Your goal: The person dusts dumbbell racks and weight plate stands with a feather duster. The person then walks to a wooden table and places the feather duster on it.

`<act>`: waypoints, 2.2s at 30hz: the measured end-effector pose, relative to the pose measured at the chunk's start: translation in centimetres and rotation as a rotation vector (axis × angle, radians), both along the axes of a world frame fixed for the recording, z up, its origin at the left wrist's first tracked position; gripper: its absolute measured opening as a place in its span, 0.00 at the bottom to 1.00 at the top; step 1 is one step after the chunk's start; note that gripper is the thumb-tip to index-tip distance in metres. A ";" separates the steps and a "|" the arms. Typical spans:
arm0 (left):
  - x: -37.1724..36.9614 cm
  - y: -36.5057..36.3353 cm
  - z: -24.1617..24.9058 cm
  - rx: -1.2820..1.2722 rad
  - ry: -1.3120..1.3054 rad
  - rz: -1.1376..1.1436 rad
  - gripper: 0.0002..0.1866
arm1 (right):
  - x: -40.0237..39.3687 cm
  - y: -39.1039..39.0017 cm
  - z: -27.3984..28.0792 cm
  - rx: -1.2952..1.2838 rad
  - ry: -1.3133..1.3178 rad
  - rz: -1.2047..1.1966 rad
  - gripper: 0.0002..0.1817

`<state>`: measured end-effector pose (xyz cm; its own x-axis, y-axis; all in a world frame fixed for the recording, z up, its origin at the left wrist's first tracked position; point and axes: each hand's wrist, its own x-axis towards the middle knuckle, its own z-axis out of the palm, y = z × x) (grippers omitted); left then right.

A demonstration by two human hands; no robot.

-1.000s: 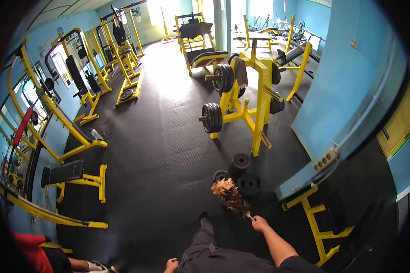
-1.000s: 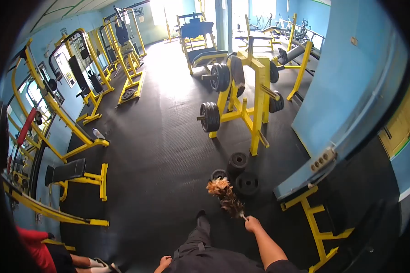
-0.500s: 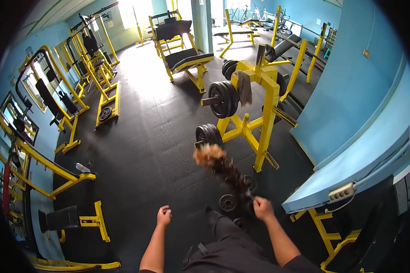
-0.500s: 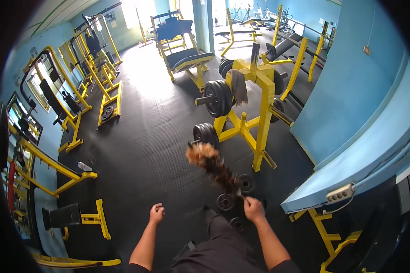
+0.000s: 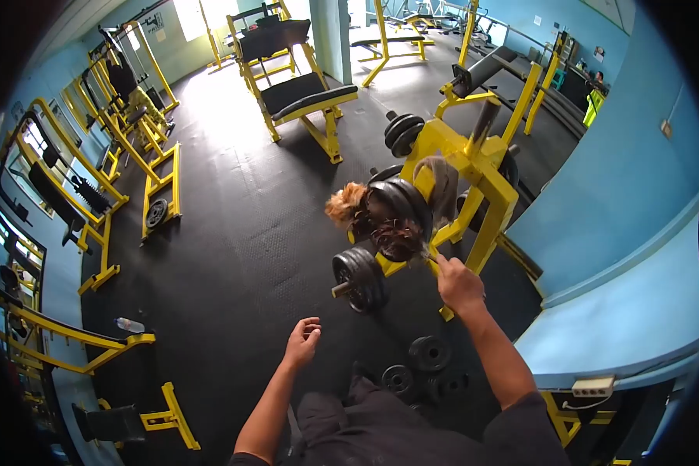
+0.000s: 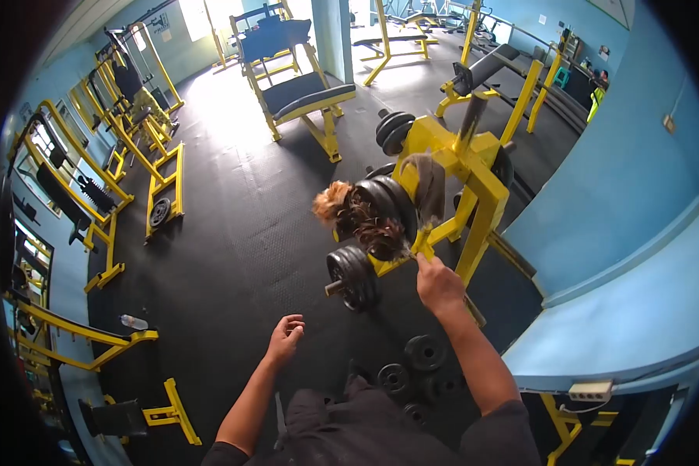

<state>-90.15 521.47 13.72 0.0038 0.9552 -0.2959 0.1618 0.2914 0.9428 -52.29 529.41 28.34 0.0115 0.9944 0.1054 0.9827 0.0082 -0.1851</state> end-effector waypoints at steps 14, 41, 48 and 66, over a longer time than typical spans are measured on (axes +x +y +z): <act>4.4 21.7 4.1 0.196 -0.070 -0.331 0.18 | -2.8 4.4 5.3 0.059 0.056 -0.178 0.17; -2.1 32.0 -2.2 0.091 -0.213 -0.198 0.10 | -30.4 19.3 -9.2 -0.680 -0.785 -0.419 0.15; -3.0 32.2 -3.0 0.048 -0.235 -0.258 0.11 | -25.5 15.5 2.9 -0.465 -0.374 -0.321 0.18; 5.1 31.8 5.4 0.729 0.003 -0.317 0.06 | -11.7 -8.3 -5.4 0.168 0.064 -0.581 0.15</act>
<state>-85.04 553.30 19.09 0.3083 0.8618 0.4028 0.1363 -0.4590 0.8779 -63.97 521.06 22.97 0.5587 0.7935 0.2412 0.8222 -0.4918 -0.2865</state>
